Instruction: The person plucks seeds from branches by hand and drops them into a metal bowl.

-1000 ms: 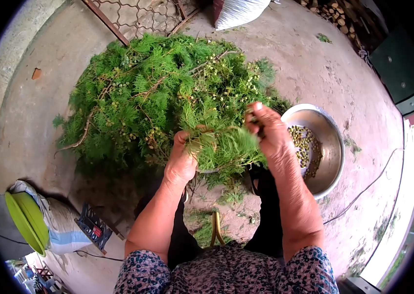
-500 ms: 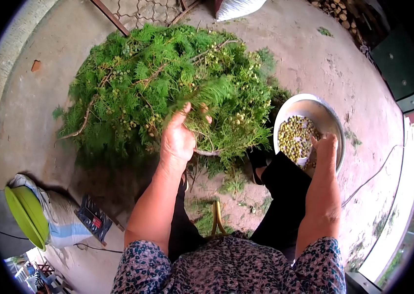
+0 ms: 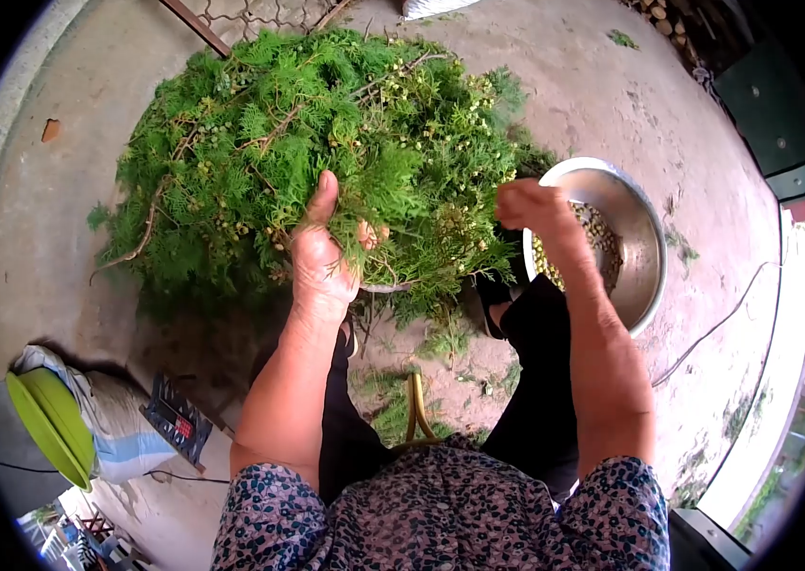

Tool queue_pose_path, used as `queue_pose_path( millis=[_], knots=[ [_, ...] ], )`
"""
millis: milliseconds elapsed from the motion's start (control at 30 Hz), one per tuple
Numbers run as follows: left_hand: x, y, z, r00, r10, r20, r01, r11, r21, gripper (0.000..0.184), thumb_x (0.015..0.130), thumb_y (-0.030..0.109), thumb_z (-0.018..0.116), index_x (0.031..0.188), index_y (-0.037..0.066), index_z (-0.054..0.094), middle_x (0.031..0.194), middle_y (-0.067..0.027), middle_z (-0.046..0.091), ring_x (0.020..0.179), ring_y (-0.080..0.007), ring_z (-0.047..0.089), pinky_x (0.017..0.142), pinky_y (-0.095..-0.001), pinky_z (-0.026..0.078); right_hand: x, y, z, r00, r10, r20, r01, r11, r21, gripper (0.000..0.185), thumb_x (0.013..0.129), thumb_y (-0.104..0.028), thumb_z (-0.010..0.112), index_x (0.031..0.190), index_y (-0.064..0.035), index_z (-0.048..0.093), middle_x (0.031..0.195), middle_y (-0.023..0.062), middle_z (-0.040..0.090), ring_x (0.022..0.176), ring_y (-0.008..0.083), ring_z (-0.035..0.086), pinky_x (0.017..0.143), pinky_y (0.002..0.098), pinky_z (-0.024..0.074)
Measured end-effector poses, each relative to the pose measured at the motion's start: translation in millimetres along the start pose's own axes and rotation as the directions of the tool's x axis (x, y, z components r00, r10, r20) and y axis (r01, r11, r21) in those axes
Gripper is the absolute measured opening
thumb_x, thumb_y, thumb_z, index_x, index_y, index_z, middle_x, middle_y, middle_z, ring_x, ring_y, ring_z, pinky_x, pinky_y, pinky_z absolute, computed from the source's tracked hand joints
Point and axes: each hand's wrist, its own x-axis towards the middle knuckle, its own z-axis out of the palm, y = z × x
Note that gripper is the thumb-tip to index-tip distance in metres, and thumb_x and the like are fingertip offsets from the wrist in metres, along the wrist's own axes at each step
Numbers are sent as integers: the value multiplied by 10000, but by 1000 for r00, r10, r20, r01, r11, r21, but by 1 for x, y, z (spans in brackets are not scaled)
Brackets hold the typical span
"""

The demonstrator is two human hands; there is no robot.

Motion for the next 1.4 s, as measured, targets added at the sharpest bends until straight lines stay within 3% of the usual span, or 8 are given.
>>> queue_pose_path(
  millis=[167, 533, 667, 733, 867, 1033, 1167, 1400],
  knots=[
    [-12, 2, 7, 983, 123, -138, -110, 989, 98, 384, 861, 362, 495, 835, -9, 591, 544, -23, 555, 375, -85, 448, 454, -251, 441, 4, 21, 36, 952, 302, -45, -281, 807, -520, 306, 799, -256, 588, 663, 17, 612, 519, 53, 539, 511, 117, 516, 501, 269, 428],
    [0, 23, -25, 983, 68, 173, -53, 995, -89, 408, 902, 332, 410, 649, 61, 578, 449, -15, 500, 334, -117, 417, 484, -276, 421, -13, 12, 58, 994, -87, 64, 107, 734, -671, 258, 729, -299, 642, 720, -42, 644, 664, 117, 609, 639, 248, 600, 621, 367, 474],
    [10, 32, -35, 958, 80, 275, -57, 994, -90, 453, 910, 358, 367, 572, 96, 519, 418, -3, 432, 360, -143, 352, 445, -292, 316, -9, 35, 58, 763, -572, 301, 509, 245, -826, 258, 716, -264, 645, 835, -35, 637, 755, 152, 614, 737, 274, 596, 699, 343, 467],
    [12, 42, -37, 947, 113, 302, -72, 987, -142, 384, 887, 342, 433, 629, 83, 552, 480, -9, 481, 404, -142, 398, 446, -295, 334, -7, 22, 59, 940, -124, 319, 287, 794, -535, 206, 734, -210, 626, 833, -29, 635, 721, 133, 611, 701, 275, 593, 681, 339, 475],
    [12, 51, -39, 893, 387, -229, -310, 899, 310, 297, 741, 161, 664, 1006, 58, 575, 848, -98, 609, 669, -179, 585, 671, -333, 473, -17, -4, 67, 938, -217, 271, 325, 823, -466, 171, 716, -141, 619, 833, -17, 604, 699, 169, 574, 644, 309, 569, 597, 351, 451],
    [1, 53, -24, 399, 884, 242, -391, -75, 917, 422, 721, -24, 614, 1110, 45, 466, 1138, -145, 485, 1062, -211, 454, 865, -350, 394, -21, -14, 86, 925, -301, 234, 381, 748, -544, 186, 720, -128, 613, 839, 13, 586, 739, 191, 566, 679, 317, 573, 601, 349, 439],
    [1, 20, -20, 900, 373, 225, -377, 408, 832, 118, 812, 62, 566, 925, 46, 597, 774, -61, 611, 713, -113, 583, 609, -229, 495, -20, -16, 90, 905, -379, 191, 417, 709, -569, 158, 729, -120, 608, 781, 21, 557, 696, 175, 550, 660, 330, 553, 587, 362, 427],
    [27, -26, -40, 941, 57, 335, -313, -234, 920, 193, 846, 151, 498, 760, -12, 555, 709, -124, 596, 660, -258, 569, 614, -376, 453, -28, -29, 99, 854, -482, 196, 482, 592, -645, 148, 672, -12, 627, 810, -11, 573, 708, 140, 553, 715, 332, 534, 640, 389, 419]
  ],
)
